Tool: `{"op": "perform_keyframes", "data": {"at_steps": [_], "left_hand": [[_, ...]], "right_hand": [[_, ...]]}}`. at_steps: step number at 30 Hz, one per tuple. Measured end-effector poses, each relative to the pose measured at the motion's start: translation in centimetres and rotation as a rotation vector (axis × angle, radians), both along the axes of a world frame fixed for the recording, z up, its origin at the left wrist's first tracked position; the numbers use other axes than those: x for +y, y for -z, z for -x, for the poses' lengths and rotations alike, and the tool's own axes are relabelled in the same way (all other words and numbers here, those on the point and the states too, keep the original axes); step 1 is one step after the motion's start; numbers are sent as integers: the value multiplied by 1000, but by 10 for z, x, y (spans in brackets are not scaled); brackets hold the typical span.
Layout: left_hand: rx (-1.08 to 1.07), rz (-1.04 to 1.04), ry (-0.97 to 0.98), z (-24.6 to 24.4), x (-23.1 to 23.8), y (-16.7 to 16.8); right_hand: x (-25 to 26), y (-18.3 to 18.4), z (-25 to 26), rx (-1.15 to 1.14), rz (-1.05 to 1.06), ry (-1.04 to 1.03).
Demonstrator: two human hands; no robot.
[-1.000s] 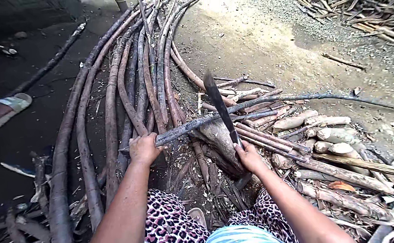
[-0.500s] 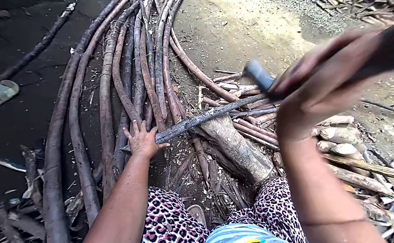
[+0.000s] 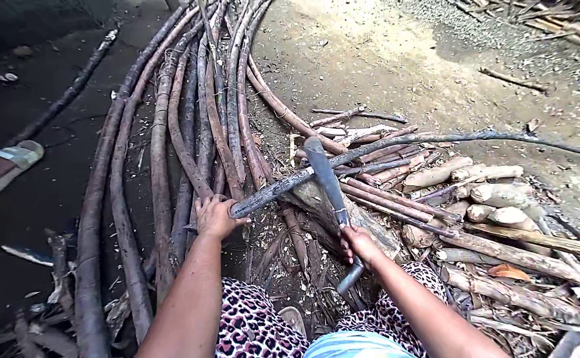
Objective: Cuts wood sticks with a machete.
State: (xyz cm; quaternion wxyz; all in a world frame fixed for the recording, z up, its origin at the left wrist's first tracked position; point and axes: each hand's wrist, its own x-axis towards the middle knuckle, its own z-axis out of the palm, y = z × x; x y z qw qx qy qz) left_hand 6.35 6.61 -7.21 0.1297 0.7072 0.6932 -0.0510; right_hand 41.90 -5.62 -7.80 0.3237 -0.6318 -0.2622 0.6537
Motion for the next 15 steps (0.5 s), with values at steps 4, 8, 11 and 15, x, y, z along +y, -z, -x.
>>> {"op": "perform_keyframes", "data": {"at_steps": [4,8,11,15], "left_hand": [[27,40,-9,-2,1,0],[35,64,-14,-2,2,0],[59,89,-24,-3,4,0],[70,86,-26,-4,4,0]], "right_hand": [[-2,-54,-25,-158,-218,86],[24,-127,-62,-241,-807,277],[63,-184,-67,-205,-1231,471],[87,-148,-39,-362,-1174,575]]}}
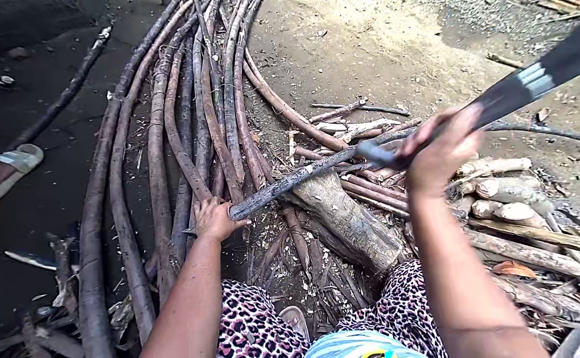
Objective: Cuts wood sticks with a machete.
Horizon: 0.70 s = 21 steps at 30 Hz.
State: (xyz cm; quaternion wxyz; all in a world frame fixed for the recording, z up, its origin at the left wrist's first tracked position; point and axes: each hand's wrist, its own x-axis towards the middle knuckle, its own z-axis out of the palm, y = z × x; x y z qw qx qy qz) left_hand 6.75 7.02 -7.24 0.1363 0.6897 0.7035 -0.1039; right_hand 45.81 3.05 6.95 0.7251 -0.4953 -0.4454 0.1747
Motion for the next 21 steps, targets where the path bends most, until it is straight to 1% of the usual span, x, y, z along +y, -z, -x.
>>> {"op": "perform_keyframes", "data": {"at_steps": [1,2,3,4,5,6,7,9,10,11,12,13,15,17,19,21], "left_hand": [[-3,-9,2,0,1,-1],[-11,-17,0,1,1,-1],[-24,-26,-5,1,0,0],[-51,-47,-9,2,-3,2],[-96,-81,-9,2,-3,2],[-116,-89,-13,2,-3,1],[-116,-83,-20,1,-5,0],[-110,-72,4,-2,-4,-1],[-98,-53,9,-3,-4,-1],[-87,-25,9,-3,-4,-1],[-77,13,7,-3,-3,-2],[-60,53,3,-2,-2,-3],[-44,100,-2,-2,-2,-3],[-40,109,-4,-3,-1,-3],[-38,108,-10,-4,0,-3],[-31,106,-12,-4,0,-2]], "right_hand": [[-15,44,13,-96,263,-26],[-33,91,27,-185,575,-127],[-50,132,38,-240,883,-271],[-62,157,49,-242,1138,-406],[-66,166,58,-189,1296,-491],[-66,164,64,-68,1356,-540],[-68,156,66,117,1367,-585],[-69,144,58,525,1313,-710],[-70,141,51,697,1281,-795],[-71,137,45,802,1250,-852],[-72,130,42,789,1238,-855],[-73,119,42,665,1238,-807],[-76,97,43,326,1223,-698],[-74,65,38,90,1126,-650],[-68,27,31,-68,906,-605],[-61,-15,24,-174,560,-538]]}}
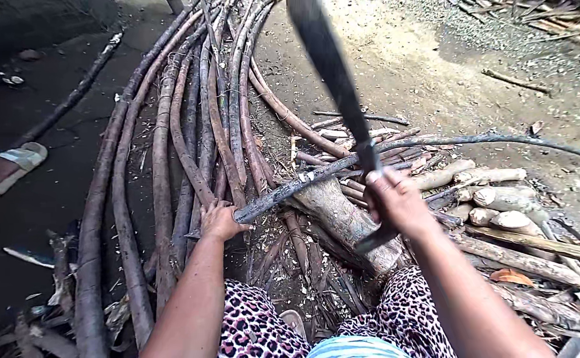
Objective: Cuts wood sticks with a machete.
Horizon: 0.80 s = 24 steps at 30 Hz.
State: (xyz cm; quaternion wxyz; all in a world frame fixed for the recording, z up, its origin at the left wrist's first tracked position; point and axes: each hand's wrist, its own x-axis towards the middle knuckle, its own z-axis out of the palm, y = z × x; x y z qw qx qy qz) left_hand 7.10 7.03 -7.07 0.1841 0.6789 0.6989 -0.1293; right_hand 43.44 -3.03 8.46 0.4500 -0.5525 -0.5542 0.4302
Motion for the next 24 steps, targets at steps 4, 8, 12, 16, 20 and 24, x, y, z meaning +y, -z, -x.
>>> {"op": "perform_keyframes", "data": {"at_steps": [4,8,12,16,20,24], "left_hand": [[-1,-3,-2,1,1,3],[-22,-23,-23,2,0,4],[-36,-68,-17,2,0,-1],[-154,-210,14,-8,-5,1],[-17,-112,24,-20,-6,-8],[67,-57,-59,-35,-20,-17]], "right_hand": [[43,-82,5,7,-772,128],[94,-69,25,-48,-981,416],[34,99,18,-705,114,62],[44,122,7,-719,829,-235],[34,120,25,-567,819,-153],[9,157,38,-361,730,-33]]}}
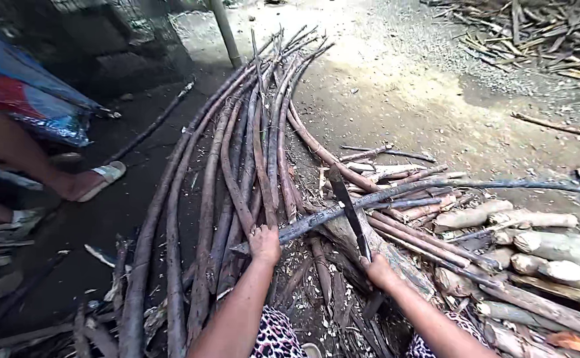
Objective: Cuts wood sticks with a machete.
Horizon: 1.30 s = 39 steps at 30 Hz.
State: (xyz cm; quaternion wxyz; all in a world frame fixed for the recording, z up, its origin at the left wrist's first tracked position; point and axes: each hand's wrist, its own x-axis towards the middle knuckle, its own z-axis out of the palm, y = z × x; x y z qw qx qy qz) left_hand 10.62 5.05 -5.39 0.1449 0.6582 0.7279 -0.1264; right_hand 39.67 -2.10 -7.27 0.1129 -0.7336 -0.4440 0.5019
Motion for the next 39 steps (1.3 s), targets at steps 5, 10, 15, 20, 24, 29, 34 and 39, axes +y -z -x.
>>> {"op": "perform_keyframes", "data": {"at_steps": [5,10,15,20,24,29,34,39], "left_hand": [[26,27,-3,2,-10,-48],[1,159,64,16,-10,-87],[-40,168,153,31,46,-77],[-102,333,67,41,48,-32],[-215,425,12,32,42,-15],[-494,571,-142,33,46,-21],[-220,345,6,28,33,-17],[64,257,49,7,10,-28]], "right_hand": [[-13,-10,-9,83,-168,25],[-42,-7,-27,-74,-226,-72],[-44,9,-28,-98,-185,-48],[-48,-2,-30,-18,-282,21],[-53,-13,-37,-62,-328,-17],[-56,-2,-27,-240,-98,-130],[-54,27,-14,-331,23,-171],[-58,36,-24,-309,-56,-143]]}}
